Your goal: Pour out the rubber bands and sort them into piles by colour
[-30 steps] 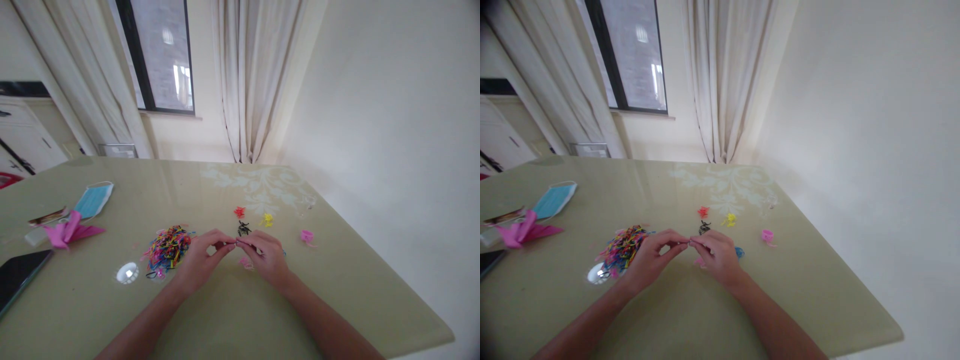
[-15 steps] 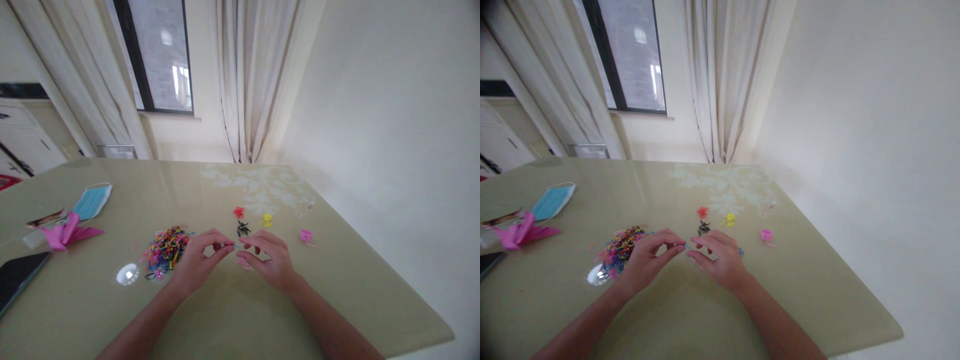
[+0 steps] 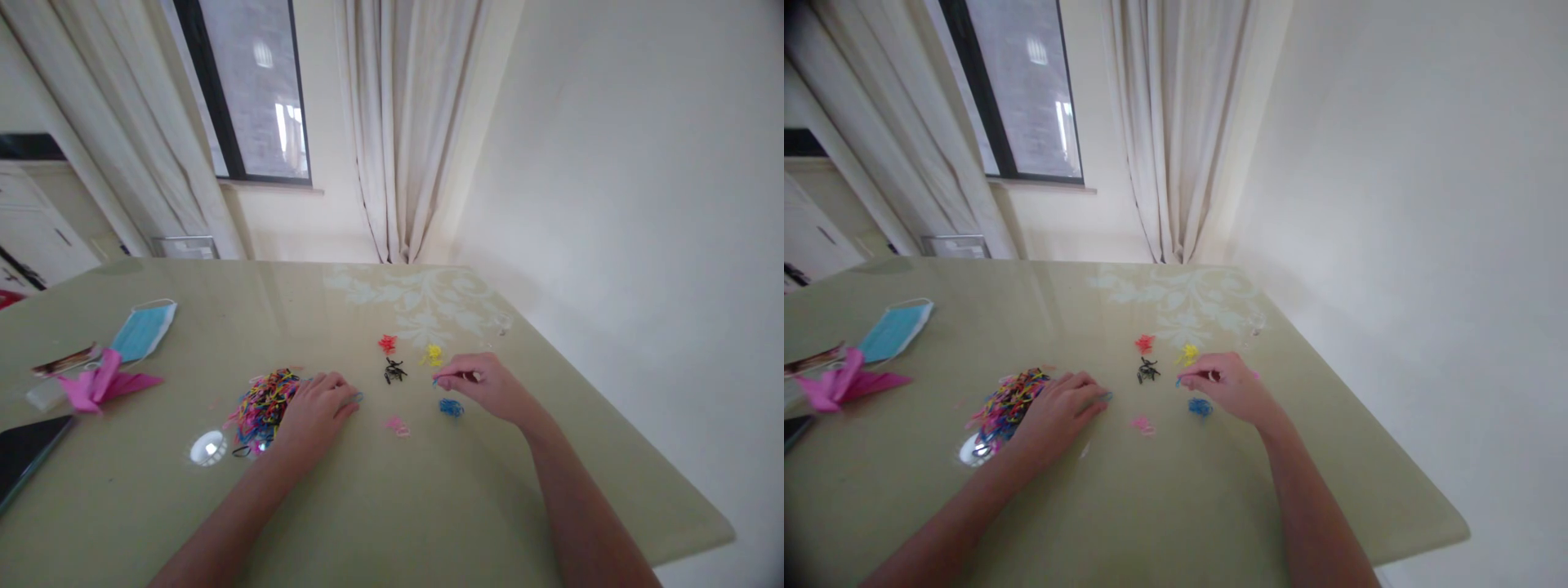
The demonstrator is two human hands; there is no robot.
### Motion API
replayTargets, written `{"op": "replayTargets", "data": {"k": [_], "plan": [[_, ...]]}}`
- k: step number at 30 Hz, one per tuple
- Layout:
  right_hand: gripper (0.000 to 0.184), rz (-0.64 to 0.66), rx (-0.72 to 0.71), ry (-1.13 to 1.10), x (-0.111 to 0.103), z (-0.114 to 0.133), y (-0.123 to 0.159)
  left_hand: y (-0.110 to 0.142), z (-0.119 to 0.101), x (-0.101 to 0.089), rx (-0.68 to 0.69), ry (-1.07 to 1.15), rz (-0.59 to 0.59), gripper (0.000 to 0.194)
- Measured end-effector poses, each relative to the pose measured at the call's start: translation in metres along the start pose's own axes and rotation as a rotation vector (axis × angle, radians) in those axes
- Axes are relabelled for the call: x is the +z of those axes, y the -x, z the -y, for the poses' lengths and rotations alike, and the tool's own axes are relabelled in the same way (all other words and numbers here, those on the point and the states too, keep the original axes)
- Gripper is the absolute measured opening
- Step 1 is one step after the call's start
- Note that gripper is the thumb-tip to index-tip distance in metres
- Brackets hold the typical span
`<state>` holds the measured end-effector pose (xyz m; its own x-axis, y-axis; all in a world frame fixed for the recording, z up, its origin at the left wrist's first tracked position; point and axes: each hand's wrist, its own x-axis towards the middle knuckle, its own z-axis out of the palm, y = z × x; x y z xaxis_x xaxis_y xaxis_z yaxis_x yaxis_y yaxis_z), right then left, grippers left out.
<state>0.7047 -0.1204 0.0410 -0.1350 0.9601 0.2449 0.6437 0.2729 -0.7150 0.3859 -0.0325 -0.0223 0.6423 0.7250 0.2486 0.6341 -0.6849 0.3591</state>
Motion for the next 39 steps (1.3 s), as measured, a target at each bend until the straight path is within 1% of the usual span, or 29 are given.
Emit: {"op": "replayTargets", "data": {"k": [3,5,8,10,12,15,18,21,24,26,27,29,31,34,37,39], "plan": [[0.019,0.172,0.113,0.082,-0.008,-0.014,0.003,-0.002,-0.004,0.000,0.007,-0.014,0.016,0.020],[0.019,0.211,0.173,0.124,-0.007,-0.021,0.004,-0.002,-0.007,-0.001,0.000,-0.036,0.017,0.020],[0.022,0.195,0.173,0.113,-0.003,-0.029,0.005,-0.002,-0.009,-0.001,-0.016,-0.063,0.008,0.018],[0.026,0.186,0.158,0.087,-0.001,-0.032,0.006,-0.002,-0.009,0.000,-0.019,-0.029,-0.034,0.017],[0.028,0.185,0.154,0.083,-0.002,-0.036,0.008,-0.002,-0.010,0.000,-0.015,0.071,-0.090,0.016],[0.027,0.157,0.139,0.120,-0.006,-0.038,0.010,-0.003,-0.015,-0.001,-0.036,0.267,-0.152,0.015],[0.024,0.064,0.083,0.199,-0.004,-0.032,0.007,-0.003,-0.024,-0.004,-0.052,0.406,-0.165,0.018],[0.025,-0.055,0.001,0.231,0.014,-0.014,-0.001,-0.001,-0.032,-0.005,0.000,0.441,-0.190,0.017],[0.025,-0.051,-0.066,0.131,0.046,0.010,-0.006,0.001,-0.037,-0.004,0.080,0.371,-0.260,0.012],[0.032,-0.067,-0.087,0.024,0.066,0.023,-0.006,0.004,-0.039,-0.003,0.159,0.300,-0.304,0.010],[0.035,-0.077,-0.094,-0.020,0.074,0.028,-0.006,0.005,-0.039,-0.003,0.204,0.267,-0.324,0.011],[0.032,-0.104,-0.109,-0.078,0.086,0.034,-0.003,0.007,-0.040,-0.003,0.275,0.218,-0.360,0.011],[0.028,-0.144,-0.137,-0.109,0.093,0.038,0.000,0.008,-0.042,-0.006,0.309,0.216,-0.410,0.012],[0.021,-0.220,-0.216,-0.140,0.097,0.040,0.003,0.009,-0.044,-0.011,0.283,0.293,-0.480,0.015],[0.013,-0.280,-0.290,-0.187,0.097,0.042,0.005,0.009,-0.046,-0.015,0.238,0.395,-0.468,0.024],[0.011,-0.297,-0.317,-0.201,0.096,0.043,0.005,0.008,-0.046,-0.017,0.246,0.452,-0.442,0.021]]}}
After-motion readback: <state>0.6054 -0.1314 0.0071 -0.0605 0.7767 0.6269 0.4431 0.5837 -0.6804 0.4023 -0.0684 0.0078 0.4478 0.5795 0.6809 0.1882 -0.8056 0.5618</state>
